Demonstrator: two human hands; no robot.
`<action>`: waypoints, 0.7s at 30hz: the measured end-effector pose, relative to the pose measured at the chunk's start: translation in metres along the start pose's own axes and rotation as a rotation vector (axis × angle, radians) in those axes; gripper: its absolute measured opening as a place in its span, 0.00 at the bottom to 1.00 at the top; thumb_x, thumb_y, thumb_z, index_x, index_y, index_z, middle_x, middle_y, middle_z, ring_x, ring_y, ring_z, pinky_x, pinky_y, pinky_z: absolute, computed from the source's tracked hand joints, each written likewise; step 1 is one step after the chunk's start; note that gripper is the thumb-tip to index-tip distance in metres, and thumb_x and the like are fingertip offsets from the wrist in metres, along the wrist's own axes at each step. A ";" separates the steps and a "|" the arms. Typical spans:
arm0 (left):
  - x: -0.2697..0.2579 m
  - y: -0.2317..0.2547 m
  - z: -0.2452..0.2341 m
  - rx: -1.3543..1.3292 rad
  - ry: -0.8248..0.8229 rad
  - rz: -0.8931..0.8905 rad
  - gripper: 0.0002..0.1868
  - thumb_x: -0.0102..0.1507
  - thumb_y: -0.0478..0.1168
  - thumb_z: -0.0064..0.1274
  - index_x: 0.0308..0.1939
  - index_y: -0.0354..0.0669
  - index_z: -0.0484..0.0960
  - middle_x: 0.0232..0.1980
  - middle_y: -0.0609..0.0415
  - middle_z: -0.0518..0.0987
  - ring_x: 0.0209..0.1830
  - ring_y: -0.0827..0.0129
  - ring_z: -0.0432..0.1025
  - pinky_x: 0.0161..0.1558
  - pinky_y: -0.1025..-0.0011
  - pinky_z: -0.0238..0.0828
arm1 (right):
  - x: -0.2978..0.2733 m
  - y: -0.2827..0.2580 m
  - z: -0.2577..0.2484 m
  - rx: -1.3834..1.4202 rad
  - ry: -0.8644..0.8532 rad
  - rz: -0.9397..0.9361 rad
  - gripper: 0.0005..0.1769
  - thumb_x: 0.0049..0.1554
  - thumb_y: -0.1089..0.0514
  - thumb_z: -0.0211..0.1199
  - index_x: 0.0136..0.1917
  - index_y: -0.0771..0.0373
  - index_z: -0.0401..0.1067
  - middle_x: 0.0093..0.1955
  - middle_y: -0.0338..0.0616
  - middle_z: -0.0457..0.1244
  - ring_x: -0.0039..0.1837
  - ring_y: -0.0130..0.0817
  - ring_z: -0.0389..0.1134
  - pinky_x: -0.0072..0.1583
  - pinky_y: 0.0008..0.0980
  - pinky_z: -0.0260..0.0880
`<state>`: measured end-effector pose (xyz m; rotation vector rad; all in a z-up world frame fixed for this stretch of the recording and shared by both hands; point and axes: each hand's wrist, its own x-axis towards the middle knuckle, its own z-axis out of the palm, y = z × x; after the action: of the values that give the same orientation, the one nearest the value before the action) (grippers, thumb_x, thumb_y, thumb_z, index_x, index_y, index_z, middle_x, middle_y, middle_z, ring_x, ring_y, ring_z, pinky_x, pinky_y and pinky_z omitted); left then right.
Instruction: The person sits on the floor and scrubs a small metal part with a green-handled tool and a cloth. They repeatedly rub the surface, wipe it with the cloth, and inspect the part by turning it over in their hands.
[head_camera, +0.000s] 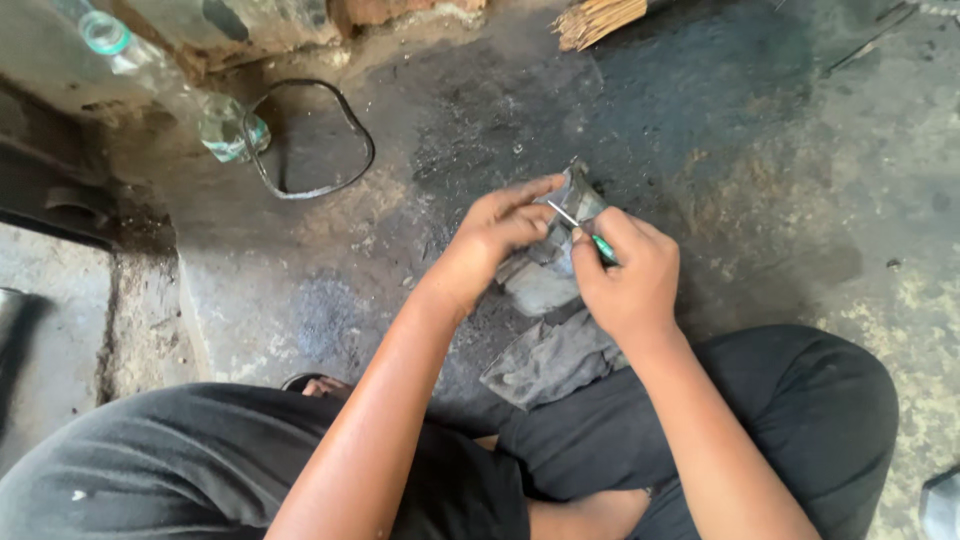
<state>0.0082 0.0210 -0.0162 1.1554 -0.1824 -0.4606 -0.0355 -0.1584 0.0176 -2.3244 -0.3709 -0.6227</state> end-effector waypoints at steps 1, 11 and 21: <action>-0.002 0.000 0.003 0.005 -0.027 0.030 0.35 0.60 0.34 0.47 0.73 0.30 0.69 0.41 0.62 0.76 0.42 0.77 0.67 0.50 0.77 0.63 | 0.001 0.000 0.000 0.004 -0.002 0.008 0.12 0.56 0.65 0.65 0.38 0.66 0.62 0.35 0.52 0.61 0.39 0.53 0.65 0.41 0.44 0.62; -0.007 0.009 0.006 0.014 -0.009 0.015 0.34 0.60 0.26 0.50 0.73 0.33 0.68 0.48 0.55 0.83 0.47 0.75 0.73 0.54 0.74 0.70 | -0.002 0.016 -0.002 -0.101 0.017 0.091 0.12 0.56 0.64 0.67 0.39 0.67 0.64 0.34 0.55 0.60 0.39 0.54 0.65 0.41 0.46 0.61; -0.007 0.007 0.005 0.015 -0.060 0.008 0.36 0.61 0.26 0.55 0.74 0.34 0.67 0.49 0.54 0.82 0.47 0.75 0.73 0.53 0.74 0.71 | -0.018 0.002 -0.008 0.002 -0.019 0.067 0.11 0.56 0.64 0.65 0.39 0.66 0.64 0.35 0.53 0.62 0.39 0.52 0.67 0.42 0.43 0.63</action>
<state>0.0016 0.0225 -0.0069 1.1558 -0.2424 -0.4877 -0.0530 -0.1669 0.0123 -2.3325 -0.3009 -0.5674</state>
